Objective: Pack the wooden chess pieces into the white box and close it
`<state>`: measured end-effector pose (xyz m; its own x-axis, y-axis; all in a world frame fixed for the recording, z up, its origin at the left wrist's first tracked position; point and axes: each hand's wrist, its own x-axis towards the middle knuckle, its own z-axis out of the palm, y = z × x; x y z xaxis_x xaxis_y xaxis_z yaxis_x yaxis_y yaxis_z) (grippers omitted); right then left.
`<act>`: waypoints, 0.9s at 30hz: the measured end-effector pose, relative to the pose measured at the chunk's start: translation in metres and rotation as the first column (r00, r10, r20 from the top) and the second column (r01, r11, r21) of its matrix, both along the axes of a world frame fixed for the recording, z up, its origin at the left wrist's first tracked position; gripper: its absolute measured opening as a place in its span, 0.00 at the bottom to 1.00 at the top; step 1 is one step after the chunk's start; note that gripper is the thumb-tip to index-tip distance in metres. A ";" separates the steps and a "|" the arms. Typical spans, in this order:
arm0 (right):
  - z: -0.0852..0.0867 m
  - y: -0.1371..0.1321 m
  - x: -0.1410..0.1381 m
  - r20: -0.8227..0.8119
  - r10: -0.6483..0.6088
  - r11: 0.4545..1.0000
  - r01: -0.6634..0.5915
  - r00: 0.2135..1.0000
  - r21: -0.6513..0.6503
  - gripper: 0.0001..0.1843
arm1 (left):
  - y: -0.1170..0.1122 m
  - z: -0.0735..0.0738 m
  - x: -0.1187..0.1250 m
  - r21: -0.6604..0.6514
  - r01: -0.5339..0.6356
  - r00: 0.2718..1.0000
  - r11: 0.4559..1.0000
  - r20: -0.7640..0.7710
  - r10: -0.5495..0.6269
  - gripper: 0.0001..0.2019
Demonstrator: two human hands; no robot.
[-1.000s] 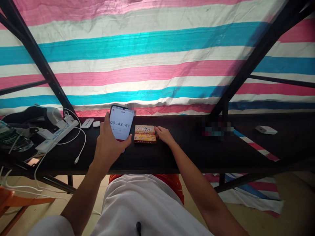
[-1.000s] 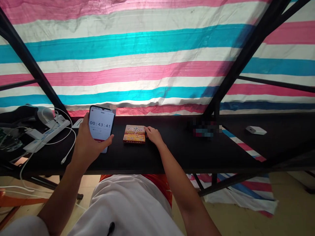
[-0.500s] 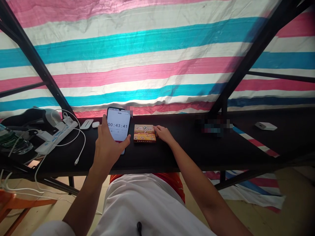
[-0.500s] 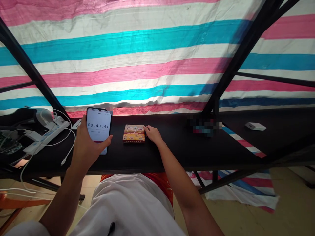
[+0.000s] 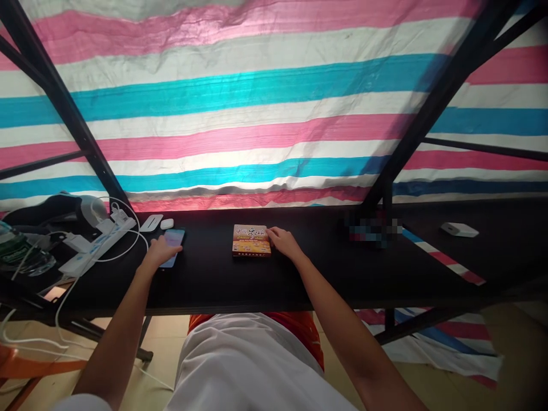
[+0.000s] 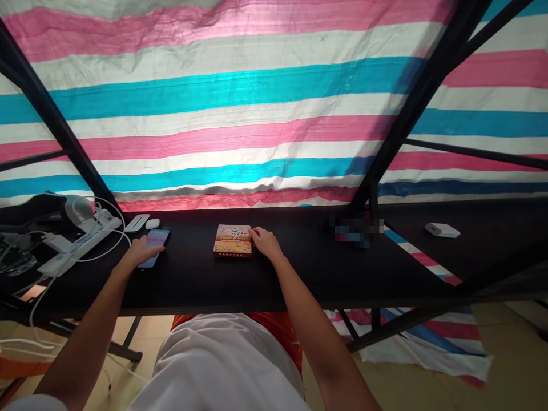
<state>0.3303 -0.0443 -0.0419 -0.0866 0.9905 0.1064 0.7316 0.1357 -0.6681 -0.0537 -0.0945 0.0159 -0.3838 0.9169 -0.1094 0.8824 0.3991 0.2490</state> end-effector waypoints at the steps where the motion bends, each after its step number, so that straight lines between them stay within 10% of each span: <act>1: 0.000 0.000 0.000 0.004 -0.003 1.000 0.003 1.000 0.004 0.19 | 0.001 -0.002 -0.008 0.014 -0.021 0.999 1.000 -0.040 0.022 0.37; 10: 0.002 0.000 -0.005 0.113 -0.079 0.997 0.079 0.990 0.005 0.24 | -0.014 0.009 -0.030 0.106 -0.039 0.975 0.994 -0.213 0.061 0.40; 14: 0.005 -0.003 -0.009 0.209 -0.091 0.995 0.096 0.974 -0.017 0.29 | -0.017 0.028 0.035 0.315 0.492 0.866 0.812 -0.077 -0.494 0.25; 16: 0.007 -0.004 -0.009 0.216 -0.055 0.998 0.062 0.975 -0.025 0.29 | -0.006 0.029 0.072 0.319 0.555 0.797 0.768 0.060 -0.601 0.24; 21: 0.008 -0.005 -0.007 0.190 -0.004 1.000 0.006 0.982 -0.010 0.26 | 0.045 0.005 0.123 0.014 0.423 0.816 0.906 0.429 -0.388 0.29; 27: 0.005 -0.004 -0.010 0.055 0.050 0.999 -0.050 0.997 -0.001 0.22 | 0.057 -0.023 0.122 0.215 0.531 0.719 0.820 0.398 -0.570 0.23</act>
